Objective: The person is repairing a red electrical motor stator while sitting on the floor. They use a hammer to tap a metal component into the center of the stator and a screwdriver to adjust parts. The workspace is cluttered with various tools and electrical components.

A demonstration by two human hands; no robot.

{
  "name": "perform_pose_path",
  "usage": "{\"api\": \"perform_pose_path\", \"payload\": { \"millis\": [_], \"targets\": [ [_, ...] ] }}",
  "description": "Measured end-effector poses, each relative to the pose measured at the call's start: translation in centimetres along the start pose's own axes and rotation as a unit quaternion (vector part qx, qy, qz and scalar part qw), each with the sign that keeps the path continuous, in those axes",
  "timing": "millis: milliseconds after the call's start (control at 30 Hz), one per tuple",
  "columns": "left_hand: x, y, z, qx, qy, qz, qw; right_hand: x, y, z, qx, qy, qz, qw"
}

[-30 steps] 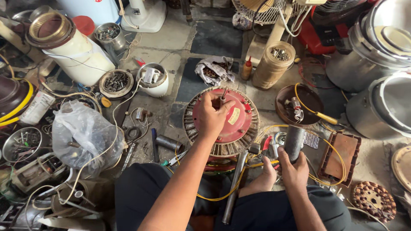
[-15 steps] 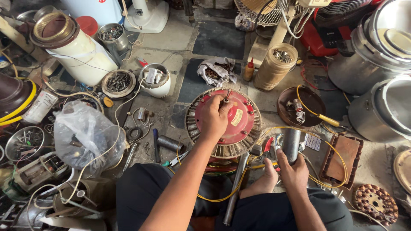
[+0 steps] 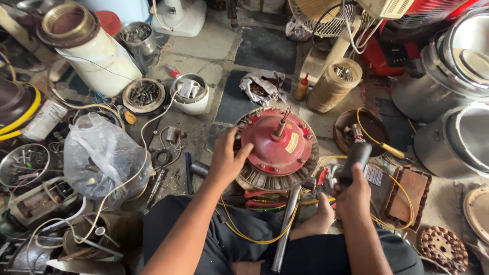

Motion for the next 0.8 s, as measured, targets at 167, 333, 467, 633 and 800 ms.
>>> {"api": "perform_pose_path", "payload": {
  "millis": [167,333,467,633,800],
  "targets": [
    [0.5,3.3,-3.1,0.002,-0.247,-0.21,0.946,8.6,9.7,-1.3,0.05,-0.034,-0.111,0.992],
    [-0.2,2.3,-1.6,0.016,-0.239,-0.182,0.954,10.1,14.1,-2.5,-0.104,-0.091,-0.15,0.979],
    [-0.1,2.1,-1.5,-0.007,-0.262,-0.197,0.945,11.6,14.8,-1.9,-0.018,-0.059,-0.169,0.984],
    [0.1,2.5,-1.6,-0.025,-0.266,-0.216,0.939,12.2,14.5,-3.5,0.074,-0.147,-0.138,0.977],
    [-1.3,0.1,0.9,-0.043,-0.13,-0.08,0.987,9.4,10.3,-6.9,0.147,-0.161,-0.106,0.97]
  ]
}}
Point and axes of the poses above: each hand's wrist, its own x-axis away from the middle knuckle, its own y-axis out of the palm, z = x × y, the point moved 6 cm from there along -x, towards the middle knuckle, and after that the axes turned 5 degrees about -z, right-handed, at the moved point
